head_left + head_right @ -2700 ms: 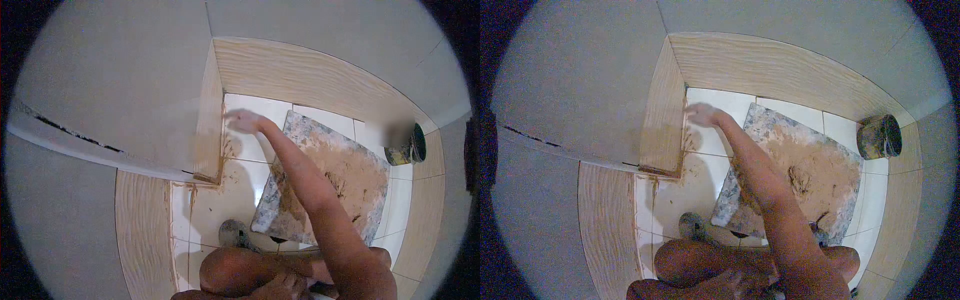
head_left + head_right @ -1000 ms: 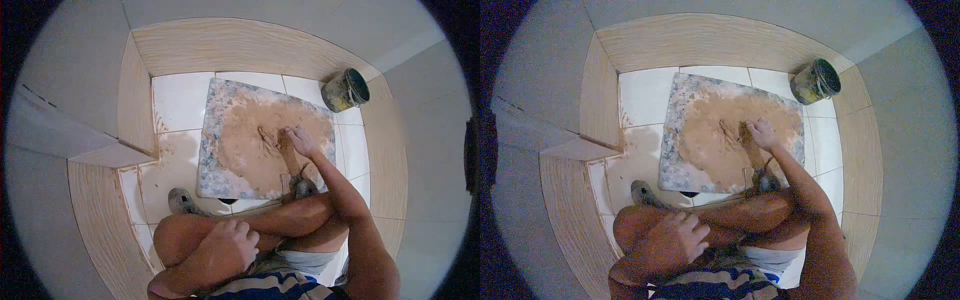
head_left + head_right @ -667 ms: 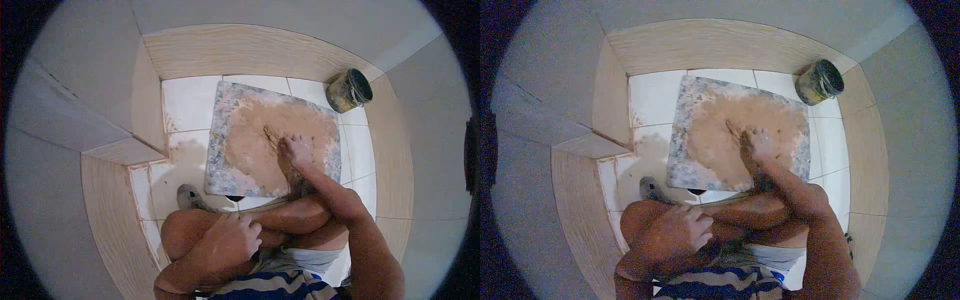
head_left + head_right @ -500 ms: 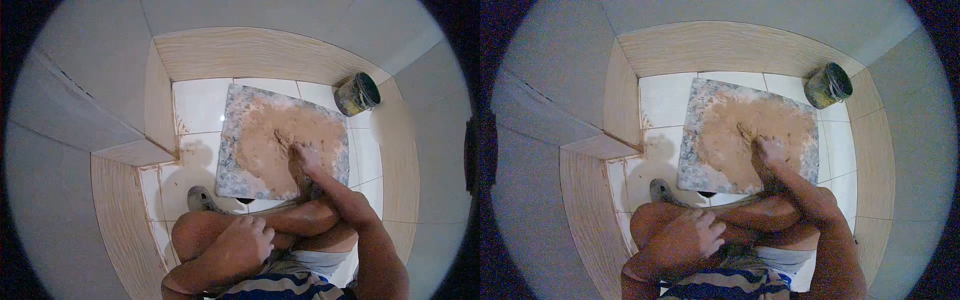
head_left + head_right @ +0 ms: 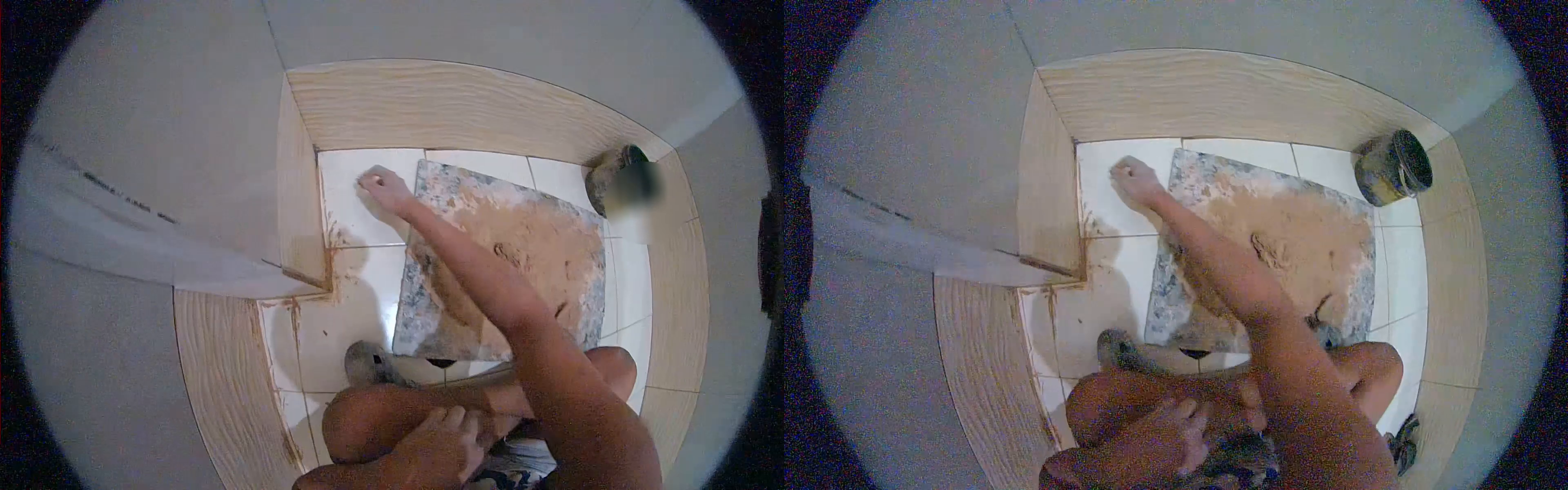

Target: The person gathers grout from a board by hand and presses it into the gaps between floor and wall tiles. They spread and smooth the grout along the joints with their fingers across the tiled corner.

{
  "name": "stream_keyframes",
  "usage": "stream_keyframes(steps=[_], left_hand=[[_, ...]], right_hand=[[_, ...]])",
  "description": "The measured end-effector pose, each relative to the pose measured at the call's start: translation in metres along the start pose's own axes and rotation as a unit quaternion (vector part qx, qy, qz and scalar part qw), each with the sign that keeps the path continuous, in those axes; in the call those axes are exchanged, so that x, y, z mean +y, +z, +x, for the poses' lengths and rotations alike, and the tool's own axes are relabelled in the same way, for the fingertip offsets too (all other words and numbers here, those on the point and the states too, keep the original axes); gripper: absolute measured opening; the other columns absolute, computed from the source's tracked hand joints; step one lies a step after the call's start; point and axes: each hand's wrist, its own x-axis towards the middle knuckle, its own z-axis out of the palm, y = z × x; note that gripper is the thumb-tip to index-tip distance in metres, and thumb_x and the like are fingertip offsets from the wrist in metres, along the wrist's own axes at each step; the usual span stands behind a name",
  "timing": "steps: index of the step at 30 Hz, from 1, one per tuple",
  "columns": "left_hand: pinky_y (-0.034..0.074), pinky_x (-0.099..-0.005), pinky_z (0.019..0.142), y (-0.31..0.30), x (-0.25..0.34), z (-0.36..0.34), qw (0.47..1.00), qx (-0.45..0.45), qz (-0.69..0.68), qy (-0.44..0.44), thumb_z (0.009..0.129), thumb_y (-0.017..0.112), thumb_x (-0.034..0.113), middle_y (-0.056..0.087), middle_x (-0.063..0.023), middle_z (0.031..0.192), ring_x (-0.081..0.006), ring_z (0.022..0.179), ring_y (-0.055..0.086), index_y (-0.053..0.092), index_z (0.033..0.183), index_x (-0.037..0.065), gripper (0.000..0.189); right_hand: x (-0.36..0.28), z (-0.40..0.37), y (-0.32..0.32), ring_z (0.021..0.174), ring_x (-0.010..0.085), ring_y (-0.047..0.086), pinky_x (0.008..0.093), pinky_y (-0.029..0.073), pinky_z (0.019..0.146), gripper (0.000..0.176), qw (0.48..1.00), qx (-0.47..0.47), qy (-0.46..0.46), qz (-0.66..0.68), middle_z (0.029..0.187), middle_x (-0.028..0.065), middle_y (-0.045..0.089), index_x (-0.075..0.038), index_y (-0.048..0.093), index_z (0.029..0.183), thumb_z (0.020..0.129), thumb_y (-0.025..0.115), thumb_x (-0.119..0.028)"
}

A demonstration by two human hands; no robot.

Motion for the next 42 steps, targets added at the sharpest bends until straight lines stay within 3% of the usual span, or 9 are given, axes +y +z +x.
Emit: stream_keyframes(steps=[5,7,8,10,12,27,34,36,42], left_hand=[[0.041,-0.0380,0.089,0.013,-0.003,-0.008,0.919,0.104,-0.375,-0.062,0.090,0.051,0.024,0.055,-0.0134,0.104,-0.0283,0.102,0.052,0.057,0.104,0.002,0.027],[0.039,-0.0371,0.093,0.029,0.002,0.006,0.630,0.251,-0.732,-0.060,0.091,0.050,0.022,0.055,-0.0130,0.108,-0.0278,0.106,0.051,0.057,0.105,0.001,0.027],[0.039,-0.0371,0.093,0.028,-0.002,0.004,0.629,0.253,-0.732,-0.063,0.091,0.050,0.022,0.055,-0.0130,0.108,-0.0278,0.106,0.051,0.057,0.105,0.001,0.027],[0.037,-0.0354,0.094,0.007,-0.011,0.002,0.869,0.127,-0.469,-0.091,0.094,0.047,0.021,0.055,-0.0155,0.110,-0.0285,0.107,0.051,0.057,0.109,0.000,0.028],[0.037,-0.0354,0.094,-0.005,-0.017,0.002,0.921,0.074,-0.376,-0.071,0.094,0.047,0.021,0.055,-0.0155,0.110,-0.0285,0.107,0.051,0.057,0.110,0.000,0.028],[0.036,-0.0359,0.095,-0.013,-0.025,0.008,0.943,0.047,-0.324,-0.052,0.094,0.046,0.020,0.055,-0.0159,0.112,-0.0286,0.108,0.051,0.057,0.111,0.001,0.028],[0.036,-0.0361,0.095,-0.011,-0.017,0.014,0.941,0.044,-0.332,-0.053,0.094,0.046,0.019,0.055,-0.0161,0.112,-0.0286,0.108,0.051,0.056,0.112,0.001,0.028],[0.036,-0.0361,0.095,-0.010,-0.014,0.014,0.940,0.042,-0.336,-0.053,0.094,0.046,0.019,0.055,-0.0161,0.112,-0.0286,0.108,0.051,0.056,0.112,0.001,0.028],[0.036,-0.0363,0.095,-0.013,-0.019,0.014,0.932,0.047,-0.356,-0.056,0.094,0.046,0.018,0.055,-0.0163,0.113,-0.0286,0.108,0.051,0.056,0.113,0.001,0.028]], right_hand=[[0.002,0.068,0.050,0.106,0.0360,0.056,0.0432,0.043,0.094,0.046,0.983,-0.008,-0.065,-0.169,0.114,0.0206,0.059,-0.009,0.050,0.121,0.084,0.055,-0.036],[-0.012,0.076,0.053,0.108,0.0373,0.055,0.0441,0.043,0.094,0.050,0.969,-0.029,-0.070,-0.237,0.116,0.0212,0.058,-0.010,0.045,0.126,0.083,0.055,-0.034],[-0.020,0.081,0.052,0.107,0.0394,0.055,0.0446,0.043,0.094,0.054,0.965,-0.050,-0.047,-0.252,0.116,0.0231,0.057,-0.008,0.044,0.129,0.082,0.055,-0.033],[-0.021,0.090,0.054,0.106,0.0415,0.054,0.0450,0.043,0.094,0.058,0.960,-0.075,-0.022,-0.268,0.115,0.0251,0.057,-0.006,0.043,0.131,0.081,0.055,-0.033],[-0.021,0.094,0.054,0.107,0.0416,0.053,0.0448,0.043,0.094,0.062,0.948,-0.102,-0.086,-0.289,0.116,0.0259,0.056,-0.007,0.038,0.134,0.080,0.055,-0.032],[-0.008,0.094,0.059,0.099,0.0337,0.057,0.0382,0.047,0.084,0.087,0.858,-0.400,-0.116,-0.301,0.109,0.0287,0.057,0.010,0.014,0.136,0.076,0.062,-0.030],[-0.032,0.090,0.023,0.109,0.0355,0.055,0.0397,0.042,0.095,0.073,0.904,-0.319,-0.093,-0.268,0.118,0.0263,0.056,0.005,0.032,0.134,0.078,0.061,-0.031],[-0.014,0.103,0.039,0.113,0.0383,0.052,0.0403,0.041,0.098,0.065,0.944,-0.138,-0.130,-0.269,0.121,0.0241,0.055,0.002,0.038,0.133,0.079,0.057,-0.029],[-0.033,0.107,0.058,0.113,0.0402,0.051,0.0411,0.043,0.095,0.083,0.923,-0.246,-0.070,-0.287,0.120,0.0320,0.052,0.010,0.015,0.137,0.077,0.056,-0.031]])
